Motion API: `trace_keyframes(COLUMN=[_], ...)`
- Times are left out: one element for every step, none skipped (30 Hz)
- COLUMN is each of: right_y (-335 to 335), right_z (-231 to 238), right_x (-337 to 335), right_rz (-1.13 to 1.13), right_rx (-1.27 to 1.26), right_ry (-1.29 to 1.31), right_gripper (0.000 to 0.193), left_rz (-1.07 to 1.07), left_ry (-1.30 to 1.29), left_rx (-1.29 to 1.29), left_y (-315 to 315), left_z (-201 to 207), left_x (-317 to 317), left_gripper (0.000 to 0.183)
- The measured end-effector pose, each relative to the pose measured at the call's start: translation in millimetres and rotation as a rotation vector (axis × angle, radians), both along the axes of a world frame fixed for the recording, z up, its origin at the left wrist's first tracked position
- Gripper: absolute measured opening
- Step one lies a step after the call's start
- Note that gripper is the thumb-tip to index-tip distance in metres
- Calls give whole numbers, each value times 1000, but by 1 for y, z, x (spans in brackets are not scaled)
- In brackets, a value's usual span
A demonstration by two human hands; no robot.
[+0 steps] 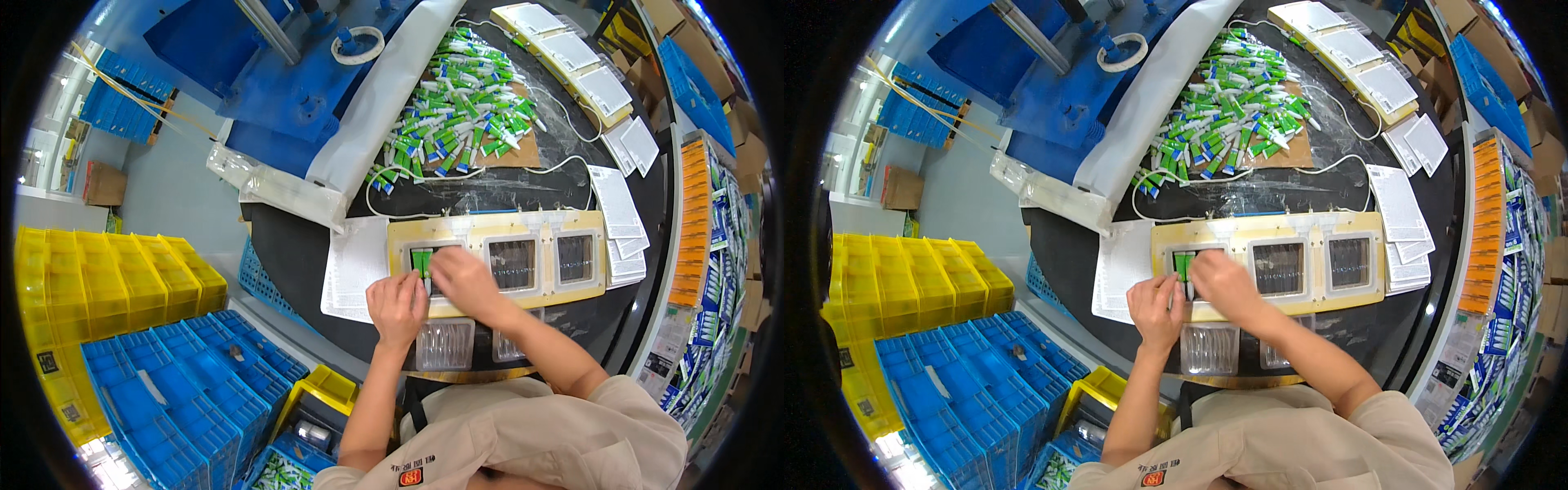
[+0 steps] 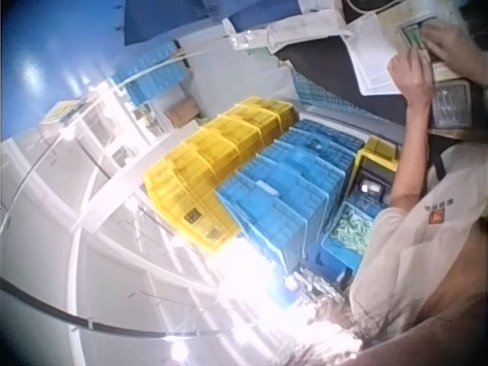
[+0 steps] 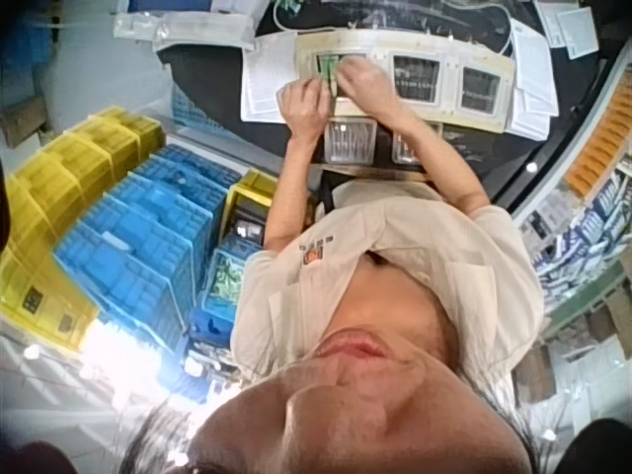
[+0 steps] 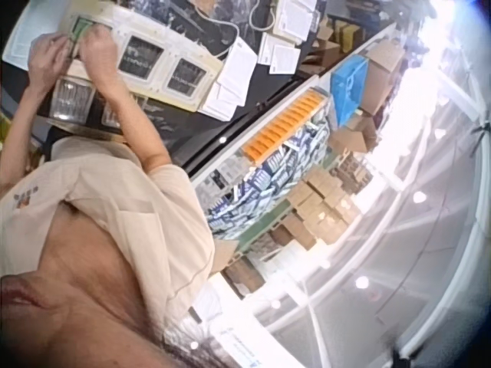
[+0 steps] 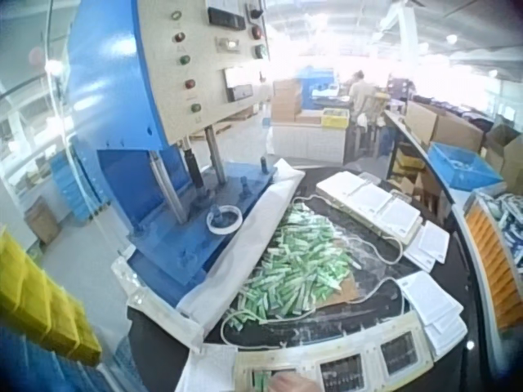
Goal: The person places green cylindrical batteries into a wooden jig, then covers them with white paper sheets. The person repeats this process multiple times, handling batteries and paper sheets by hand.
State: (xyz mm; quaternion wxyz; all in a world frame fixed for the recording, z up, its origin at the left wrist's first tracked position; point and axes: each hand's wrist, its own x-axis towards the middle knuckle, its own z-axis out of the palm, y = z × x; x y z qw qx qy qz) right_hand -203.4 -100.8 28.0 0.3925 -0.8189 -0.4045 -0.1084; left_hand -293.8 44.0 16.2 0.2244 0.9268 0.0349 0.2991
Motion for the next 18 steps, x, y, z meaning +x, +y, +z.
trace_keyframes(right_y=[-2,0,4,8,17,23,32,36,37,35,31,21,9,-3,-15,-28,-39,-50], right_z=[7,10,11,8,3,-5,-16,-26,-34,-39,-40,-39,-34,-26,-19,-11,-3,3], right_x=[21,52,81,116,147,169,181,189,197,199,203,197,193,187,174,157,137,114], right_rz=[-107,-213,-399,-484,-522,-547,-597,-616,-644,-654,-655,-616,-583,-570,-498,-447,-415,-374], right_rx=[18,16,24,-98,-245,-444,-450,-436,-399,-384,-307,-248,-178,-114,95,194,276,261], right_ry=[60,71,237,145,167,233,217,254,254,281,502,584,659,719,855,760,684,591], right_gripper=[11,12,21,35,46,47,49,48,47,47,41,38,36,33,25,21,18,15], left_rz=[-8,4,14,-12,-35,-35,-45,-24,-3,14,32,48,70,102,135,162,127,35], left_ry=[-32,-18,-7,0,0,42,134,342,572,586,628,677,653,634,635,664,702,540], left_rx=[16,30,36,-60,-173,-166,-145,-21,91,128,152,176,184,160,130,93,30,-99], left_y=[7,15,22,29,36,39,43,45,45,43,40,38,37,37,37,37,41,43], left_z=[3,4,5,6,6,6,6,4,1,-1,-4,-6,-6,-4,0,5,12,20], left_x=[12,30,55,84,118,151,182,204,219,229,236,239,240,241,241,239,235,227], left_gripper=[22,19,17,17,17,19,19,22,28,32,36,40,40,40,40,40,31,27])
